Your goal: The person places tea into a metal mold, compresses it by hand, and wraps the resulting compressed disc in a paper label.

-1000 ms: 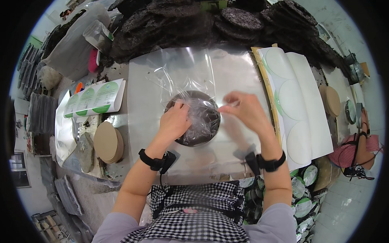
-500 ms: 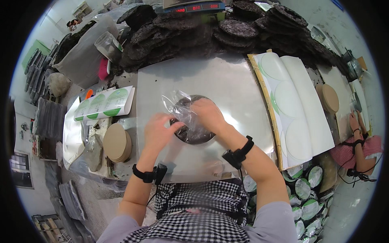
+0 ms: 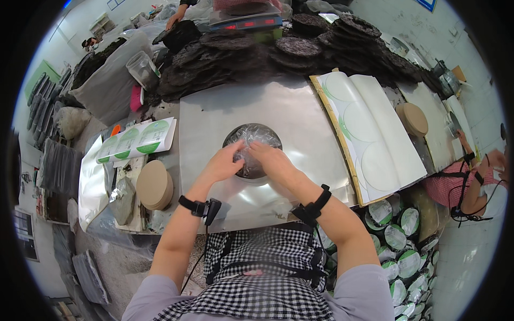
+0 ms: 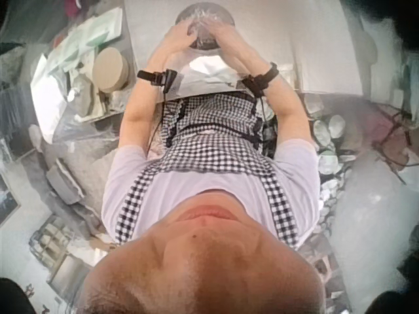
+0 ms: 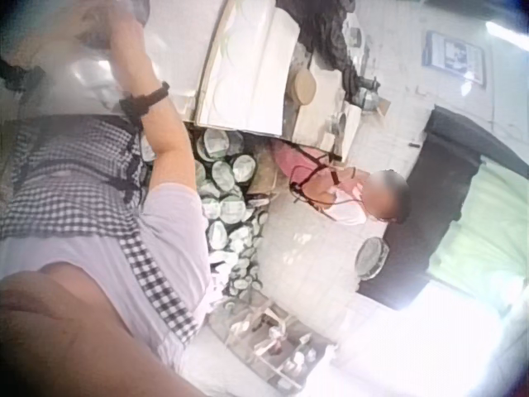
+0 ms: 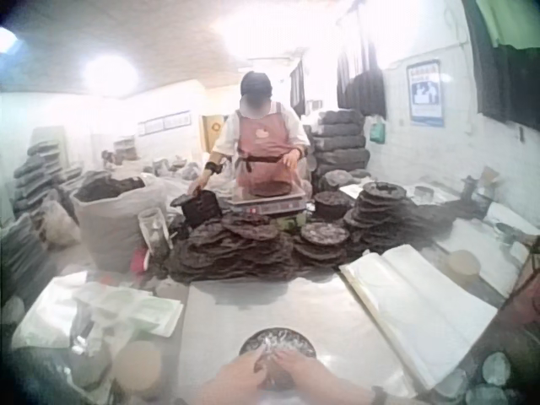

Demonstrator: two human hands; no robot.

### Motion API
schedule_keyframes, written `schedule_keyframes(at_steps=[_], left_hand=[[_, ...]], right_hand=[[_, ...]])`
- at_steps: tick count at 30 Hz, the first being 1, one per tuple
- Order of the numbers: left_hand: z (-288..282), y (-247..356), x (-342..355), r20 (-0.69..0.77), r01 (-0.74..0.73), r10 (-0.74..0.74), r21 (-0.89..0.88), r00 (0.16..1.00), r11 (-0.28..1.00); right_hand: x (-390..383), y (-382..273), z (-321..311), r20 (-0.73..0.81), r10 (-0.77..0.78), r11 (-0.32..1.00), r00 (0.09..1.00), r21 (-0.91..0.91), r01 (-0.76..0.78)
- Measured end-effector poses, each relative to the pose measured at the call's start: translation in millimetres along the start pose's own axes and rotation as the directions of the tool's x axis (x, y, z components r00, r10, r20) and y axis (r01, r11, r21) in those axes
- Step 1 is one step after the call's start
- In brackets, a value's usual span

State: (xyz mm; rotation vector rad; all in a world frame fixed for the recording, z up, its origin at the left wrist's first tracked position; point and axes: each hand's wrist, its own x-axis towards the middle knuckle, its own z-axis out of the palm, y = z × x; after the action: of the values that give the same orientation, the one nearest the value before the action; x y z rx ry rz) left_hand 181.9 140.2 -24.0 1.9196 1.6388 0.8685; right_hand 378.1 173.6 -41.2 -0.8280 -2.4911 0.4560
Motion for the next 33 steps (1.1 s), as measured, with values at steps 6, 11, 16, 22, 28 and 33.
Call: schedule_keyframes(at_steps=[6, 11, 16, 22, 28, 33], left_hand=[[19.8, -4.8, 3.0, 0.004, -0.223, 0.244, 0.418, 0.97, 0.88], [20.5, -1.6, -0.2, -0.038, -0.125, 0.157, 0.436, 0.987, 0.891], [26.0, 4.4, 11.0, -0.007, -0.198, 0.224, 0.449, 0.974, 0.871], [22.0, 21.4, 7.8, 0.057, -0.08, 0.061, 0.442, 0.997, 0.893], [25.3, 25.3, 15.6, 0.087, -0.087, 0.054, 0.44, 0.995, 0.894], [22.0, 24.2, 14.2, 0.095, -0.062, 0.02, 0.455, 0.995, 0.888]], right_hand=[[26.6, 7.1, -45.9, 0.395, 0.085, 0.943, 0.915, 0.263, -0.201], [-3.0, -30.4, -50.8, -0.116, 0.043, 0.99, 0.992, 0.136, -0.027], [-47.1, -35.5, -18.0, -0.072, -0.042, 0.998, 0.996, 0.037, 0.045], [-116.9, 46.8, -173.8, -0.384, 0.345, 0.915, 0.856, -0.065, -0.397], [-255.7, 127.9, -197.0, -0.189, 0.697, 0.613, 0.691, -0.341, -0.712], [-236.7, 176.3, -267.9, -0.758, 0.647, 0.533, 0.078, 0.377, -0.758]])
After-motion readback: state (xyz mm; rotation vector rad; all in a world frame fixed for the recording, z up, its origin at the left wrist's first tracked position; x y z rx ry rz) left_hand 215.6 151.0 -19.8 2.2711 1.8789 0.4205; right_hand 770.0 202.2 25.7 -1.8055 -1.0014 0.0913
